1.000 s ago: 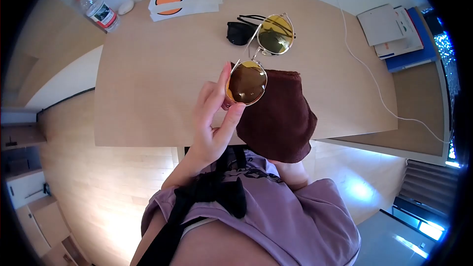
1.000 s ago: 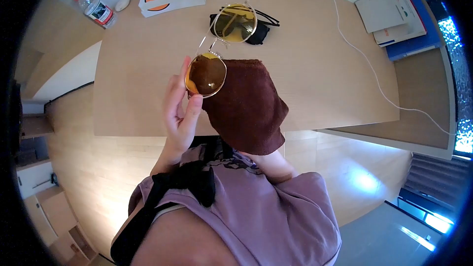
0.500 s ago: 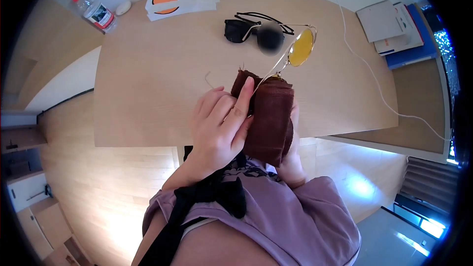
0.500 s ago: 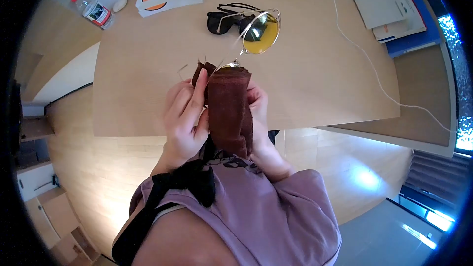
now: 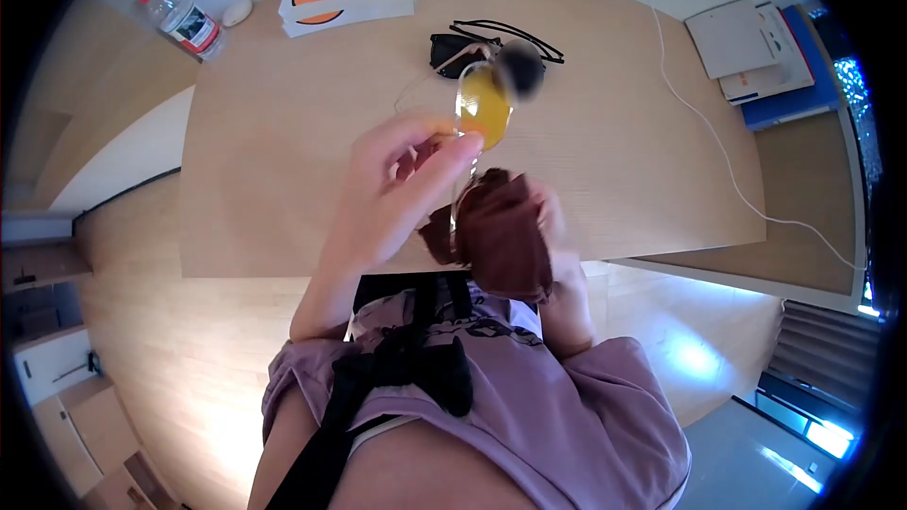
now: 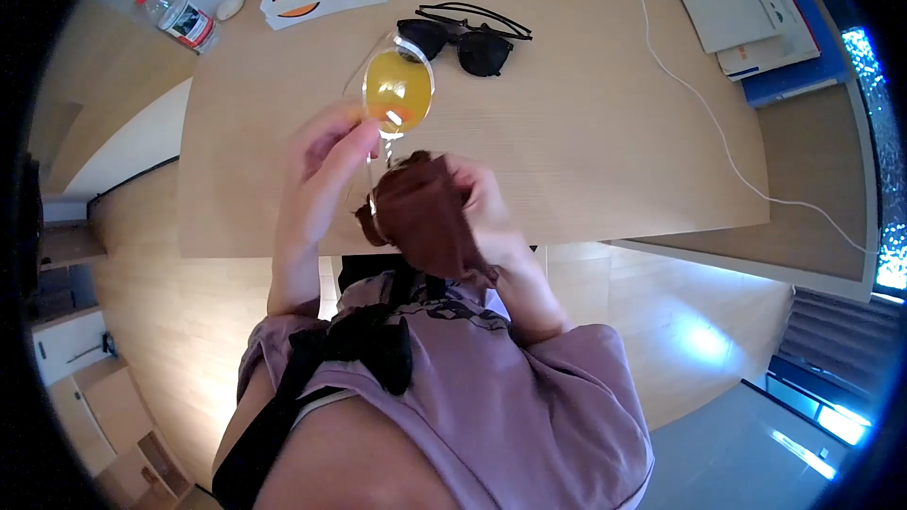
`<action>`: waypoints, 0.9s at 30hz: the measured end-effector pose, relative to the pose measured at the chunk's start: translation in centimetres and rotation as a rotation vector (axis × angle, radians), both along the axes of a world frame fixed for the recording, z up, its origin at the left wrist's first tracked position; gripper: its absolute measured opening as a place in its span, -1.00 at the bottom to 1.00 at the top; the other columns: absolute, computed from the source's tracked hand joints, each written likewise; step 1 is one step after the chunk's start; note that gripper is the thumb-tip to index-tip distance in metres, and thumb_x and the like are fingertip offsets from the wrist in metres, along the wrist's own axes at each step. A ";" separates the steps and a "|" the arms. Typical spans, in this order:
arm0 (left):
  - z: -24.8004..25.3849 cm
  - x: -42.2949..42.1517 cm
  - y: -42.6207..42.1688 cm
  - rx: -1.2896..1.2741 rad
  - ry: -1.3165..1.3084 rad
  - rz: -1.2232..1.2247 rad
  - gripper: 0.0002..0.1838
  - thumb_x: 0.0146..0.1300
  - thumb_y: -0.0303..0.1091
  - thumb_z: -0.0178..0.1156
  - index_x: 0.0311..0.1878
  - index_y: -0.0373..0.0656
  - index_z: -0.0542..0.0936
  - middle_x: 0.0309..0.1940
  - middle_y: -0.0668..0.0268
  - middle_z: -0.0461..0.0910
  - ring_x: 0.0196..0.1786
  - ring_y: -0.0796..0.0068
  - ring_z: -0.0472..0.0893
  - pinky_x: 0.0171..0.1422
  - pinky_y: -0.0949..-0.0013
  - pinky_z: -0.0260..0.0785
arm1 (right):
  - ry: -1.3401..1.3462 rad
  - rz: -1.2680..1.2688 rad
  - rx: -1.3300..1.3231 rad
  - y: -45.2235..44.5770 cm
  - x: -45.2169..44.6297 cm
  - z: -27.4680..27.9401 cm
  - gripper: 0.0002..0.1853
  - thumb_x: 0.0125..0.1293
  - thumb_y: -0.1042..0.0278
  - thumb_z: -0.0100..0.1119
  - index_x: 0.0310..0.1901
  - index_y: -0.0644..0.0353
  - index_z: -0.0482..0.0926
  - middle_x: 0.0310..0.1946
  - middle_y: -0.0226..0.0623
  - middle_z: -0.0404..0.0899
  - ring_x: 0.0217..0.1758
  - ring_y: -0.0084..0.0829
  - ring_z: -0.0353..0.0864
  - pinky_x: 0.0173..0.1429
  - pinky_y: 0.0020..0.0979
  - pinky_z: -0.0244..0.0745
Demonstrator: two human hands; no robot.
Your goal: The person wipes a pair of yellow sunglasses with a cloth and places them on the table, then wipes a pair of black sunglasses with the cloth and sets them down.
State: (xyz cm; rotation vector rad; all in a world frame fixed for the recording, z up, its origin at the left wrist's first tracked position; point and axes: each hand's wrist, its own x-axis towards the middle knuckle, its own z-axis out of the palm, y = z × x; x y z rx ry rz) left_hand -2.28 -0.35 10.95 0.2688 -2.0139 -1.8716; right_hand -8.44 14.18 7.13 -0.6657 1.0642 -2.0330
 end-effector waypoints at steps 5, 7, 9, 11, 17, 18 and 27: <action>0.6 -1.2 0.8 0.141 -0.106 -0.075 -0.76 0.19 -0.27 0.07 -0.33 -0.29 0.56 -0.63 0.56 0.35 -0.58 0.86 0.19 -0.56 0.66 -0.04 | -0.028 0.147 0.104 -0.6 0.6 0.3 -0.72 -0.07 0.54 0.28 -0.29 0.37 0.46 -0.33 -0.31 0.54 -0.25 -0.58 0.51 -0.13 -0.58 0.39; 0.3 -1.2 0.9 0.117 -0.133 -0.037 -0.75 0.20 -0.27 0.07 -0.33 -0.30 0.56 -0.66 0.58 0.33 -0.61 0.87 0.18 -0.57 0.66 -0.06 | -0.074 0.115 0.068 -0.8 0.9 -1.0 -0.72 -0.08 0.56 0.26 -0.28 0.36 0.46 -0.32 -0.31 0.53 -0.24 -0.58 0.51 -0.13 -0.58 0.39; -0.7 -1.2 0.9 0.197 -0.068 0.108 -0.73 0.22 -0.26 0.05 -0.32 -0.31 0.56 -0.68 0.58 0.32 -0.61 0.87 0.18 -0.57 0.66 -0.06 | -0.177 -0.031 0.031 -1.2 1.6 -1.4 -0.69 -0.11 0.58 0.26 -0.25 0.35 0.46 -0.32 -0.33 0.53 -0.27 -0.58 0.50 -0.11 -0.54 0.40; -0.2 -1.1 1.2 0.190 -0.029 0.142 -0.73 0.22 -0.27 0.04 -0.31 -0.31 0.56 -0.65 0.55 0.37 -0.60 0.88 0.19 -0.56 0.67 -0.04 | -0.082 -0.085 0.059 -1.5 2.3 -1.8 -0.69 -0.09 0.57 0.26 -0.25 0.35 0.46 -0.31 -0.32 0.53 -0.26 -0.58 0.50 -0.12 -0.54 0.40; -0.1 -1.4 2.3 0.236 0.148 0.246 -0.73 0.24 -0.28 0.01 -0.28 -0.32 0.55 -0.45 0.37 0.56 -0.56 0.88 0.23 -0.52 0.69 0.03 | 0.112 -0.256 0.062 -2.2 2.6 -1.4 -0.74 -0.05 0.55 0.24 -0.26 0.36 0.48 -0.35 -0.38 0.53 -0.28 -0.64 0.46 -0.17 -0.60 0.36; -0.1 -1.4 2.4 0.265 0.173 0.261 -0.73 0.24 -0.27 0.00 -0.27 -0.32 0.55 -0.40 0.32 0.58 -0.53 0.87 0.28 -0.49 0.70 0.08 | 0.137 -0.343 0.059 -2.4 2.6 -1.4 -0.75 -0.03 0.55 0.23 -0.26 0.35 0.48 -0.37 -0.40 0.53 -0.30 -0.64 0.46 -0.19 -0.60 0.37; -0.7 -2.1 1.7 0.247 0.298 0.411 -0.72 0.24 -0.28 0.00 -0.31 -0.33 0.56 -0.41 0.31 0.59 -0.48 0.82 0.35 -0.40 0.70 0.15 | 0.030 -0.211 -0.020 -2.7 2.2 -0.6 -0.80 0.02 0.60 0.16 -0.26 0.34 0.47 -0.40 -0.39 0.53 -0.30 -0.62 0.47 -0.17 -0.58 0.38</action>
